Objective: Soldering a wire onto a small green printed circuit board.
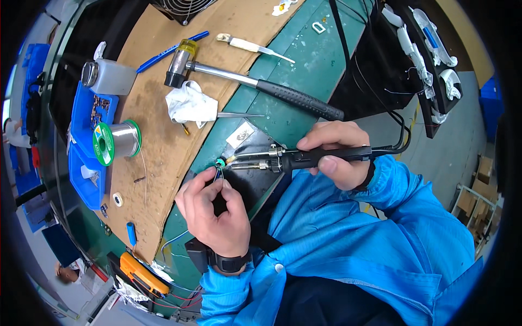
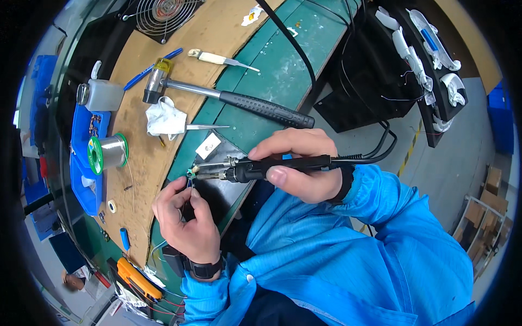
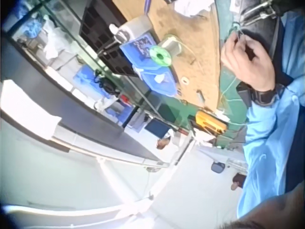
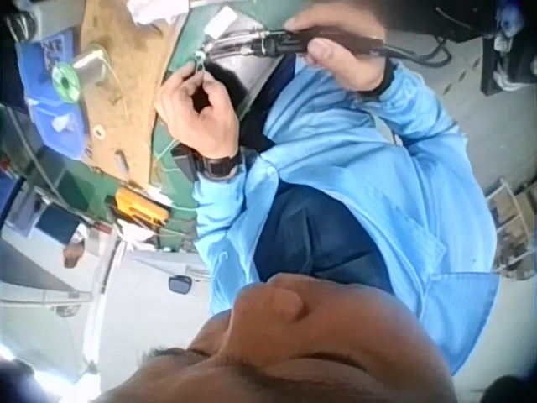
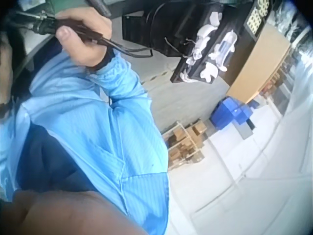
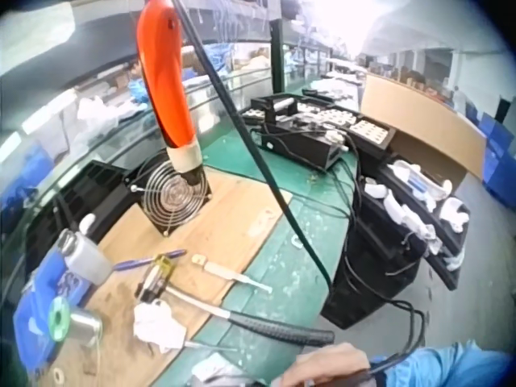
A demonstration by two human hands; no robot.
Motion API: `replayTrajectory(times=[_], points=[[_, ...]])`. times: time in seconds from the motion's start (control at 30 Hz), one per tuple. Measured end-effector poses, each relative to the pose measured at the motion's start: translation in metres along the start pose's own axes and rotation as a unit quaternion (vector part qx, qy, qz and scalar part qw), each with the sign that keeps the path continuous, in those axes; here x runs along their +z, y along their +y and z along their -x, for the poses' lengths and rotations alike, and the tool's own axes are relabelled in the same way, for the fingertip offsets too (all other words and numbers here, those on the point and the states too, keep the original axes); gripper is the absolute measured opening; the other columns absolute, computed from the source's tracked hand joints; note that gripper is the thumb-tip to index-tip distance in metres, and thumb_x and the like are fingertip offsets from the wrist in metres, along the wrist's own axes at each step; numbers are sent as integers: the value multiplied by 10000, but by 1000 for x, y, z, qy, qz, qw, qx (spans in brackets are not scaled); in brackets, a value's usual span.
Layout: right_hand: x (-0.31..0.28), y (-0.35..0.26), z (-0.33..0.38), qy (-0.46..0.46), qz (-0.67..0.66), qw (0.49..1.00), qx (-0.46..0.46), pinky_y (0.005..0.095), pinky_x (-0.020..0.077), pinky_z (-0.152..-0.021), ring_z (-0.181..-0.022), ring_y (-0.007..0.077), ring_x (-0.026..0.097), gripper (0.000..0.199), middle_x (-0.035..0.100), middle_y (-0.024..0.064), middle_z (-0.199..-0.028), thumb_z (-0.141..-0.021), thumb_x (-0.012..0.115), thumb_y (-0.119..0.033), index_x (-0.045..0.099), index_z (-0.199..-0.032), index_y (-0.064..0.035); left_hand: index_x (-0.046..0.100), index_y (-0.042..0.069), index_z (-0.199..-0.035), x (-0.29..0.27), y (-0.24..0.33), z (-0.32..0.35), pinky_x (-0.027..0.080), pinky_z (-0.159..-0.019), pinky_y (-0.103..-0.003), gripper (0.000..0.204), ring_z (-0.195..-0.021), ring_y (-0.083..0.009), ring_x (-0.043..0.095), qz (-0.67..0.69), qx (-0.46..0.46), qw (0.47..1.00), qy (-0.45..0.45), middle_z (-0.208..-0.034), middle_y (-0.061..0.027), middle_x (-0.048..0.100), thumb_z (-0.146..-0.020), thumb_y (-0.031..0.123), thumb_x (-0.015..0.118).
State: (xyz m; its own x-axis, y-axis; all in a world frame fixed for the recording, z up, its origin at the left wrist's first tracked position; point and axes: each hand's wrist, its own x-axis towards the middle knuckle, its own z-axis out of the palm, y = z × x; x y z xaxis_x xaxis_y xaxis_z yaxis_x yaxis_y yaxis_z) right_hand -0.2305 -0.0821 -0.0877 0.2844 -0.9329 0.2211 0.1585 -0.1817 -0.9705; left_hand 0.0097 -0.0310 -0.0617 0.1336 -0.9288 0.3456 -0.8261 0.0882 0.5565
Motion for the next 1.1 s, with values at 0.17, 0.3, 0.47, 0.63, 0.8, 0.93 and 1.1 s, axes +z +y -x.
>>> replayTrajectory(times=[0.17, 0.3, 0.47, 0.63, 0.8, 0.93, 1.1], points=[[0, 4, 1, 9, 12, 1000, 21, 347, 554, -716, -789, 261, 724, 344, 743, 182, -923, -866, 691, -215, 721, -1097, 39, 615, -10, -908, 1, -2, 0, 524, -851, -377, 144, -979, -306, 657, 15, 2, 1000, -2, -1067, -157, 712, -813, -93, 685], [2, 4, -2, -21, 15, 999, 20, 349, 556, -718, -791, 262, 726, 339, 742, 181, -920, -867, 693, -210, 722, -1099, 36, 618, -3, -901, 0, -3, 0, 523, -857, -385, 157, -973, -307, 661, 3, 1, 1000, -3, -1051, -150, 719, -794, -94, 688], [2, 10, -2, -17, 15, 1000, -14, 330, 525, -636, -720, 238, 701, 337, 736, 158, -864, -866, 700, -227, 724, -1091, 23, 623, 5, -883, 1, 3, -3, 508, -882, -400, 173, -962, -311, 663, -43, 14, 999, -4, -1020, -145, 727, -757, -87, 698], [-1, 14, -5, -38, 39, 997, -52, 304, 445, -525, -604, 199, 640, 341, 724, 138, -808, -864, 708, -233, 720, -1093, 20, 660, 52, -855, 3, 2, -2, 449, -911, -439, 179, -961, -311, 641, -53, -5, 999, 2, -1045, -64, 726, -715, -50, 706], [0, 17, -8, -44, 46, 993, -96, 306, 425, -498, -553, 189, 606, 334, 716, 134, -783, -869, 705, -226, 715, -1090, 24, 656, 50, -851, 5, 2, -4, 447, -912, -443, 175, -964, -311, 640, -51, -9, 999, 5, -1030, -64, 725, -715, -49, 702], [-1, 19, -8, -41, 42, 993, -106, 313, 428, -497, -554, 193, 607, 337, 712, 139, -779, -871, 700, -224, 710, -1093, 29, 633, 12, -847, 3, 7, -8, 500, -869, -391, 157, -941, -299, 661, -62, 2, 998, -4, -1000, -131, 728, -738, -83, 694], [-4, 16, -9, -63, 52, 992, -94, 318, 444, -506, -564, 202, 617, 335, 711, 150, -781, -870, 694, -216, 707, -1092, 36, 632, 17, -849, 3, 6, -7, 499, -867, -392, 165, -944, -300, 661, -63, 1, 998, -5, -1003, -131, 728, -732, -79, 696]])
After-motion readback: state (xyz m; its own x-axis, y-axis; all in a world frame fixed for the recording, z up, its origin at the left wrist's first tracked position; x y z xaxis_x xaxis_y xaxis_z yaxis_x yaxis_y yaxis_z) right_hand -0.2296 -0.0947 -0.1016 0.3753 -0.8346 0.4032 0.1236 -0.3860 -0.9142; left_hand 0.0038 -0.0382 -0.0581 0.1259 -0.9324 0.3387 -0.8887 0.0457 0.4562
